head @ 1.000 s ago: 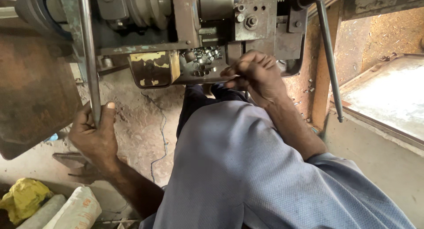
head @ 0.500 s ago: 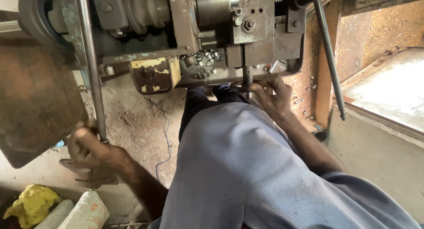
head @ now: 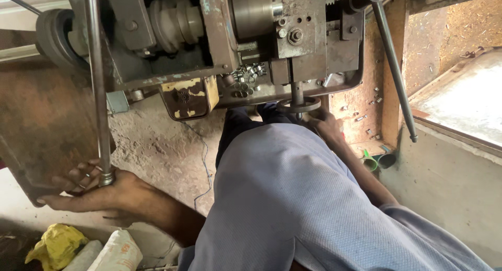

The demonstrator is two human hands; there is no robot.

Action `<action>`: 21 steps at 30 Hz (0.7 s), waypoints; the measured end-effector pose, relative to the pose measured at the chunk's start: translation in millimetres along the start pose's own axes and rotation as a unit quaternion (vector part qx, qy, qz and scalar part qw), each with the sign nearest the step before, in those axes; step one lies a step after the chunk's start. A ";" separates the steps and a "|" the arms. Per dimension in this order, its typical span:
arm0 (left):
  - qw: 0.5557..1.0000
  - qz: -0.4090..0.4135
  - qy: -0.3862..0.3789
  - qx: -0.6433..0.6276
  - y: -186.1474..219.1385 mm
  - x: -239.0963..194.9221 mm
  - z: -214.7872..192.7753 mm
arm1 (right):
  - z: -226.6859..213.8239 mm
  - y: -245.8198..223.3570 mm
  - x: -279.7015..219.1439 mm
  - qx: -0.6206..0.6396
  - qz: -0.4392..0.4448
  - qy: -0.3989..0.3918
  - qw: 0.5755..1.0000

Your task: The person operates an industrial metal fabrication machine by turning a manual wheel and pulling a long lever to process metal rings.

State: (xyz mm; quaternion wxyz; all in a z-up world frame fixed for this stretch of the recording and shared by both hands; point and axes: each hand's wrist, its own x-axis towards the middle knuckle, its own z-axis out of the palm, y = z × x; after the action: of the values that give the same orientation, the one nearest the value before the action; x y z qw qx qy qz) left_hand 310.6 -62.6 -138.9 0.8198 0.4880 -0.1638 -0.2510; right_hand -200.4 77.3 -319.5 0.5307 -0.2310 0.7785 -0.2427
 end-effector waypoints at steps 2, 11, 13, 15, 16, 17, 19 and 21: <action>0.997 0.006 0.072 0.024 -1.0 0.7 6.6 | 9.8 -11.6 3.7 0.023 -0.017 -0.080 0.996; 0.992 0.038 0.081 0.094 5.4 -5.7 33.5 | 61.3 5.6 58.5 -0.415 -0.296 -0.086 0.856; 0.991 0.066 0.070 0.094 3.8 -2.7 29.9 | 62.5 20.5 56.2 -0.347 -0.333 -0.065 0.874; 0.991 0.048 0.086 0.085 3.0 6.6 24.8 | 68.4 29.0 56.5 -0.275 -0.366 -0.044 0.888; 0.991 0.031 0.105 0.074 2.5 10.5 21.7 | 72.0 29.7 58.9 -0.260 -0.289 -0.069 0.919; 0.992 0.029 0.102 0.074 1.1 12.5 18.0 | 73.8 29.1 61.6 -0.244 -0.212 -0.093 0.942; 0.985 0.061 0.077 0.139 -0.9 16.9 10.4 | 78.6 26.8 62.4 -0.262 -0.196 -0.088 0.941; 0.987 0.066 0.069 0.131 -6.0 27.5 6.2 | 84.1 24.0 61.8 -0.279 -0.178 -0.085 0.940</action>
State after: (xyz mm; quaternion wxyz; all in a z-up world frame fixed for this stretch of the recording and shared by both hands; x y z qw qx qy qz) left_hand 328.5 -85.1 -140.7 0.7728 0.5955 -0.1700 -0.1388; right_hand -144.4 46.6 -405.4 0.4570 -0.5244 0.7132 -0.0862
